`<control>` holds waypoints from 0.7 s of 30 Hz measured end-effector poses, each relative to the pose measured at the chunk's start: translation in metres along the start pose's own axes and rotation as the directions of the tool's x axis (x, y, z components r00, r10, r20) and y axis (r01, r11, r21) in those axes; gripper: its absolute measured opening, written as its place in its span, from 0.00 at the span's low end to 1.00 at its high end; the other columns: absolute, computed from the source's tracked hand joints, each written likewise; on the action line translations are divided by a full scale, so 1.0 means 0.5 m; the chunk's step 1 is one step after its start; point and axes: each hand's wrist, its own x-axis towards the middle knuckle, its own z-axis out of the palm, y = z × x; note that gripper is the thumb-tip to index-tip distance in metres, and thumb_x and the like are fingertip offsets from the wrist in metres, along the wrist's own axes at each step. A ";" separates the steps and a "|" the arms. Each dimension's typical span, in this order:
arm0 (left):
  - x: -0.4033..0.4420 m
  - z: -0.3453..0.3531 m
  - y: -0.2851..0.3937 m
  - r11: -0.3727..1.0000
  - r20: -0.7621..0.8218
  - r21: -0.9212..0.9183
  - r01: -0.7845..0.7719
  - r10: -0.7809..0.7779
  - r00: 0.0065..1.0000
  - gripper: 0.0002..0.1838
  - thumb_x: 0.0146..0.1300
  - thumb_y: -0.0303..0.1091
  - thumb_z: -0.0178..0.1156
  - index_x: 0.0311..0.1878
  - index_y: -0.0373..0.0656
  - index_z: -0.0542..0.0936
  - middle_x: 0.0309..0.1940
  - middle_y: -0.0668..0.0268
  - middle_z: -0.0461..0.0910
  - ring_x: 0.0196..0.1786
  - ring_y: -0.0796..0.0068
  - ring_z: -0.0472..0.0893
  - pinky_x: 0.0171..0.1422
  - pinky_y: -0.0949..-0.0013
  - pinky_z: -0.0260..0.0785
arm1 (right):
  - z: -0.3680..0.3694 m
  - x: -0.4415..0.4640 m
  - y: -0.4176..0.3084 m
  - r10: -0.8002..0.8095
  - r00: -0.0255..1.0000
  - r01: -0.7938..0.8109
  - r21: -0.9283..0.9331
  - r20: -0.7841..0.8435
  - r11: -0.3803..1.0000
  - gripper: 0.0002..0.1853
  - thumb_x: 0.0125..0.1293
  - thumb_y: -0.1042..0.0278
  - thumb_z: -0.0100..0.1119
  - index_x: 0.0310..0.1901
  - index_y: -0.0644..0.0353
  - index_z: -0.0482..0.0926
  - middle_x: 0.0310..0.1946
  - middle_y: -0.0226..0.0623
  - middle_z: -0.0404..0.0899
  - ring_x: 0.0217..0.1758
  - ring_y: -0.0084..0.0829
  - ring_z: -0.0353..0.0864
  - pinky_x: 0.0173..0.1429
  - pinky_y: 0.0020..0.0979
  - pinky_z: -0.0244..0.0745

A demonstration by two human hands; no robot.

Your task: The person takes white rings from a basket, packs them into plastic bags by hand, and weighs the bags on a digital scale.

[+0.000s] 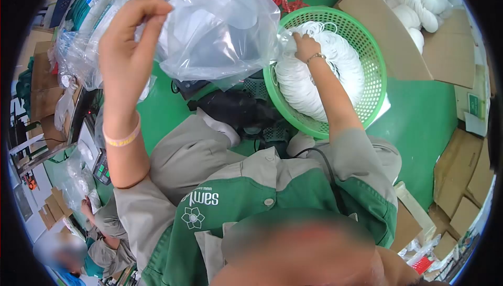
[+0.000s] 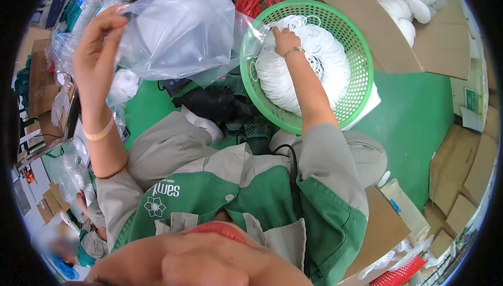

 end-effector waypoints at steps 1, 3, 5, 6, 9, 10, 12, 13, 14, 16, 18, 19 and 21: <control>0.002 0.006 0.003 0.989 0.013 0.137 -0.058 0.057 0.998 0.06 0.55 0.20 0.53 0.37 0.36 0.77 0.40 0.61 0.78 0.42 0.73 0.77 0.48 0.74 0.68 | 0.002 -0.010 0.005 0.005 0.999 -0.003 0.045 -0.034 0.999 0.30 0.46 0.66 0.62 0.54 0.46 0.64 0.42 0.47 0.72 0.46 0.47 0.75 0.44 0.42 0.74; -0.002 0.019 -0.009 0.945 0.015 0.313 -0.094 0.095 0.995 0.11 0.53 0.23 0.56 0.41 0.40 0.78 0.42 0.61 0.78 0.44 0.67 0.77 0.49 0.71 0.68 | -0.006 -0.034 0.013 0.046 0.997 -0.039 0.100 -0.069 0.994 0.29 0.45 0.65 0.61 0.52 0.46 0.66 0.41 0.47 0.72 0.44 0.46 0.76 0.43 0.42 0.74; -0.005 0.038 -0.016 0.865 -0.029 0.475 -0.159 0.196 0.980 0.13 0.51 0.27 0.59 0.43 0.41 0.78 0.44 0.64 0.77 0.46 0.67 0.76 0.50 0.70 0.67 | -0.019 -0.057 0.030 0.110 0.984 -0.081 0.200 -0.139 0.976 0.30 0.44 0.64 0.61 0.53 0.46 0.66 0.41 0.47 0.73 0.43 0.46 0.76 0.43 0.42 0.73; -0.004 0.043 -0.030 0.842 -0.033 0.502 -0.198 0.247 0.968 0.16 0.51 0.26 0.61 0.46 0.41 0.78 0.50 0.64 0.75 0.39 0.69 0.77 0.44 0.73 0.70 | -0.027 -0.072 0.042 0.179 0.962 -0.113 0.298 -0.204 0.948 0.30 0.44 0.62 0.61 0.53 0.47 0.66 0.41 0.46 0.73 0.43 0.47 0.76 0.44 0.43 0.73; -0.003 0.057 0.030 0.901 -0.092 0.432 -0.046 0.094 0.991 0.17 0.51 0.26 0.61 0.48 0.42 0.77 0.51 0.64 0.74 0.35 0.73 0.77 0.40 0.74 0.71 | -0.065 -0.115 0.087 0.420 0.856 -0.148 0.634 -0.302 0.759 0.32 0.41 0.60 0.64 0.53 0.49 0.67 0.43 0.50 0.75 0.45 0.46 0.76 0.49 0.38 0.71; 0.001 0.053 0.029 0.935 -0.012 0.354 0.016 -0.012 1.000 0.25 0.49 0.23 0.57 0.55 0.38 0.68 0.55 0.57 0.67 0.34 0.68 0.76 0.39 0.71 0.70 | -0.086 -0.132 0.094 0.510 0.811 -0.102 0.789 -0.287 0.606 0.31 0.41 0.66 0.65 0.51 0.53 0.68 0.41 0.46 0.77 0.44 0.40 0.77 0.49 0.33 0.70; 0.010 0.051 0.034 0.975 0.129 0.193 0.106 -0.132 0.983 0.33 0.47 0.18 0.51 0.62 0.35 0.59 0.59 0.49 0.62 0.32 0.60 0.76 0.37 0.66 0.70 | -0.137 -0.171 0.091 0.606 0.742 0.245 0.957 -0.289 0.156 0.29 0.39 0.78 0.63 0.49 0.65 0.68 0.41 0.38 0.76 0.44 0.32 0.76 0.50 0.31 0.70; 0.006 0.055 0.011 0.982 0.107 0.186 0.035 -0.055 0.993 0.26 0.49 0.22 0.56 0.56 0.39 0.68 0.55 0.56 0.67 0.32 0.68 0.76 0.38 0.71 0.71 | -0.158 -0.184 0.097 0.551 0.769 0.412 0.911 -0.324 -0.039 0.30 0.40 0.81 0.61 0.50 0.66 0.67 0.43 0.39 0.75 0.46 0.34 0.75 0.53 0.33 0.70; -0.001 0.065 -0.020 0.983 0.085 0.181 -0.038 0.022 0.996 0.19 0.52 0.26 0.61 0.50 0.43 0.76 0.52 0.63 0.72 0.33 0.77 0.76 0.38 0.76 0.72 | -0.199 -0.217 0.077 0.487 0.834 0.433 0.853 -0.258 -0.290 0.30 0.43 0.83 0.57 0.53 0.66 0.66 0.46 0.40 0.73 0.50 0.36 0.74 0.56 0.36 0.69; -0.002 0.079 -0.020 0.992 0.102 0.118 -0.037 0.025 0.994 0.20 0.52 0.26 0.60 0.51 0.43 0.75 0.54 0.61 0.70 0.32 0.78 0.76 0.39 0.75 0.72 | -0.262 -0.268 0.033 0.402 0.877 0.463 0.679 -0.262 -0.570 0.30 0.45 0.83 0.54 0.55 0.66 0.64 0.49 0.42 0.71 0.53 0.39 0.72 0.58 0.39 0.69; -0.005 0.099 0.019 0.989 0.163 0.142 -0.048 0.024 0.986 0.31 0.49 0.21 0.58 0.60 0.46 0.67 0.60 0.62 0.65 0.31 0.81 0.73 0.36 0.77 0.69 | -0.323 -0.299 -0.045 0.311 0.867 0.489 0.551 -0.389 -0.676 0.30 0.47 0.81 0.54 0.56 0.65 0.62 0.50 0.43 0.70 0.54 0.40 0.70 0.60 0.41 0.67; -0.009 0.097 0.056 0.970 0.213 0.213 -0.117 0.071 0.974 0.32 0.48 0.19 0.54 0.61 0.40 0.64 0.58 0.55 0.65 0.28 0.72 0.74 0.35 0.72 0.69 | -0.346 -0.308 -0.086 0.274 0.851 0.490 0.488 -0.448 -0.722 0.30 0.47 0.80 0.54 0.56 0.65 0.62 0.50 0.43 0.70 0.55 0.40 0.70 0.61 0.41 0.66; 0.009 0.157 0.005 0.631 -0.201 0.062 -0.773 0.767 0.610 0.31 0.47 0.19 0.52 0.60 0.34 0.62 0.49 0.55 0.71 0.19 0.73 0.68 0.28 0.72 0.65 | -0.389 -0.306 -0.162 0.270 0.848 0.513 0.573 -0.457 -0.640 0.29 0.49 0.76 0.55 0.56 0.64 0.63 0.50 0.42 0.70 0.56 0.41 0.69 0.63 0.44 0.63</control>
